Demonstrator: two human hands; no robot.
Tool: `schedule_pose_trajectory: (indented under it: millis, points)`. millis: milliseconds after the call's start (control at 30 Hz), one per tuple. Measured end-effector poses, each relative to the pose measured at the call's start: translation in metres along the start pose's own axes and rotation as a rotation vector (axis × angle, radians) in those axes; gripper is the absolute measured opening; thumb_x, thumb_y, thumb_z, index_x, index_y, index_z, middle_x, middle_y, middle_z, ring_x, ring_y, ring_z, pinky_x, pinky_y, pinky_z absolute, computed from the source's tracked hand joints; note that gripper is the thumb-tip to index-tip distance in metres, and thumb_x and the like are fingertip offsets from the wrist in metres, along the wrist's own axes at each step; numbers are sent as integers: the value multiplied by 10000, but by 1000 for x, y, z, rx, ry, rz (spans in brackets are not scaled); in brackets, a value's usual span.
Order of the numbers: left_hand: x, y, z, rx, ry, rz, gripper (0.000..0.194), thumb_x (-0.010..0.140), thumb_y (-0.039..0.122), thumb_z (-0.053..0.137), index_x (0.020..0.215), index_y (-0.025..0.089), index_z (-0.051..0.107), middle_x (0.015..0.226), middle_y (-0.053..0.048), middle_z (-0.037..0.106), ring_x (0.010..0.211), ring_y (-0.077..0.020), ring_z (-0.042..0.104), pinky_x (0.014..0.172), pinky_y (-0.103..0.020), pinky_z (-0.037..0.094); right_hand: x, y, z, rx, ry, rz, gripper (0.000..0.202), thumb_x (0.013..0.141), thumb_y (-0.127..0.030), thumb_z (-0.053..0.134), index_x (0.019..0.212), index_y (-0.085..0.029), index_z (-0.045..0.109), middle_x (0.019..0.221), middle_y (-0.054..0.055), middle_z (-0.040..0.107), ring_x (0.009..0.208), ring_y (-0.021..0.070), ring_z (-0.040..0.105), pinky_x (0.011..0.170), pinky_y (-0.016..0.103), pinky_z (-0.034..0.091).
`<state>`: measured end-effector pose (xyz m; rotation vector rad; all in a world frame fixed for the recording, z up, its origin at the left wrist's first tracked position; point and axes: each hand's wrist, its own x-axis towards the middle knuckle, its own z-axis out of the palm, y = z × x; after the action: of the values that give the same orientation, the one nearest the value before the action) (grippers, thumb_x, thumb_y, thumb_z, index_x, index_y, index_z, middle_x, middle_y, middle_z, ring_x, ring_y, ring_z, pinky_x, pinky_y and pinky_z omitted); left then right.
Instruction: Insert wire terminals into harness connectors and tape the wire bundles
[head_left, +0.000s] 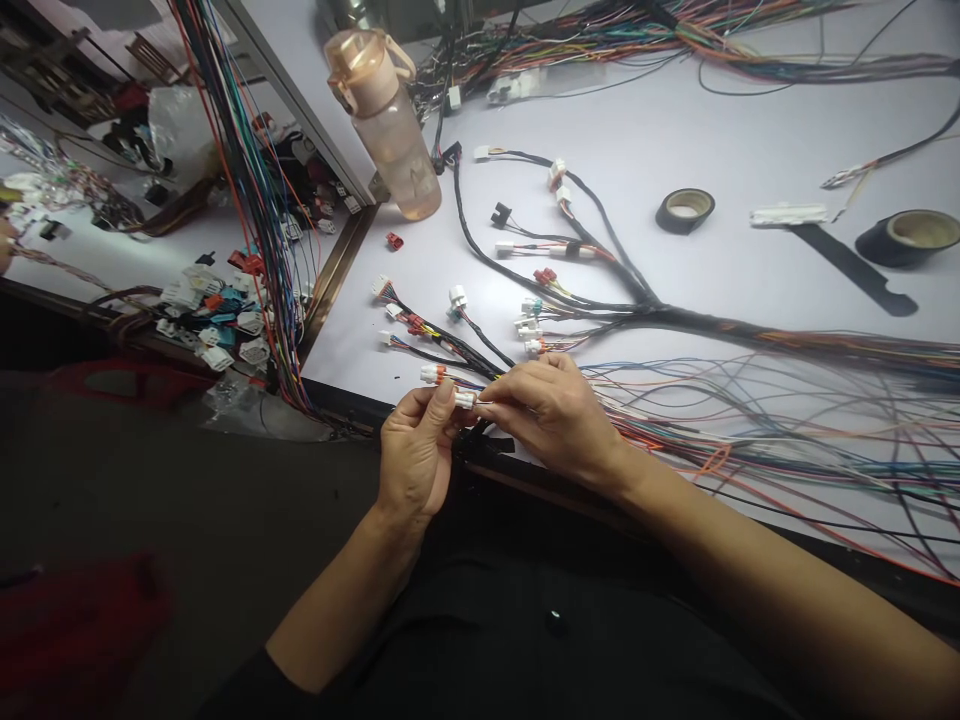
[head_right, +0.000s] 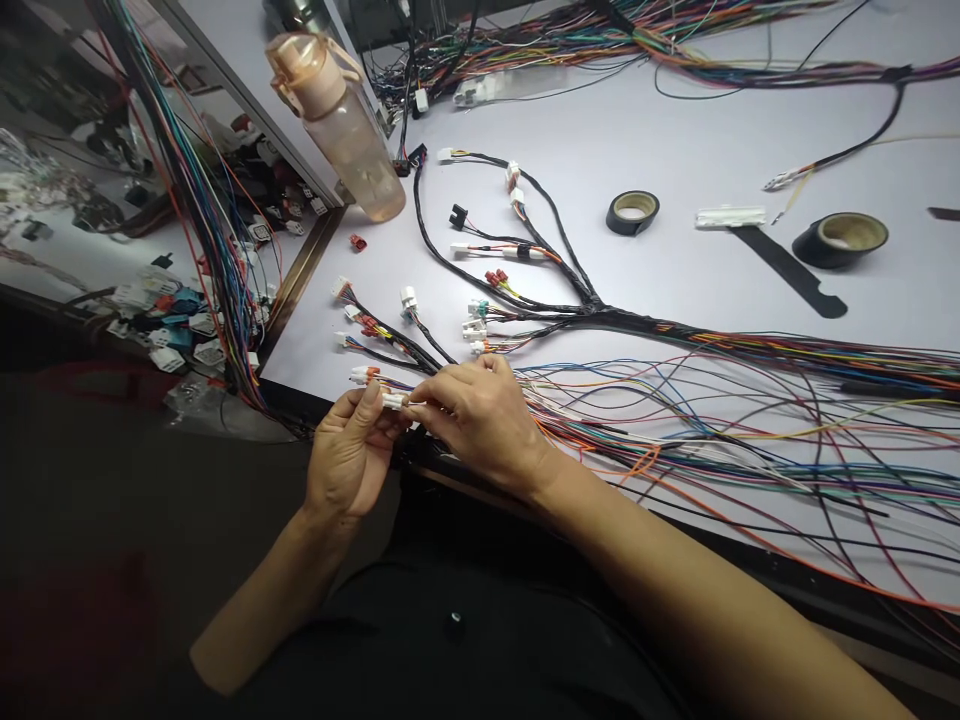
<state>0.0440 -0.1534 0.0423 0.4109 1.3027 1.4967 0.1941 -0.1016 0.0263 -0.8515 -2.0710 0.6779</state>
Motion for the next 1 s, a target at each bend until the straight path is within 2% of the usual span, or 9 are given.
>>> schedule_pose_trajectory:
  millis: [400,633,1000]
  points:
    - [-2,2,-4,83,-42,61,167,682,256,818,696,152,688,663,3,698,591,-98,648,642,-229,554,-1,-5,1,-35,18,-88,143,926,-217,569,836,-170,669,744,16,665,710,143,530,719,313,321]
    - [-3,5,-4,71,-33,24,175,671,243,823,695,146,679,675,5,688,593,-93,645,630,-217,552,0,-7,-1,0,-8,-33,141,932,-209,553,838,-179,652,771,17,672,725,143,532,711,313,329]
    - [-5,2,-5,13,-19,-36,179,673,246,825,723,141,688,708,3,691,628,-84,645,637,-200,551,-5,-6,8,-25,47,-10,171,945,-228,536,821,-187,645,767,9,680,727,134,537,732,323,312]
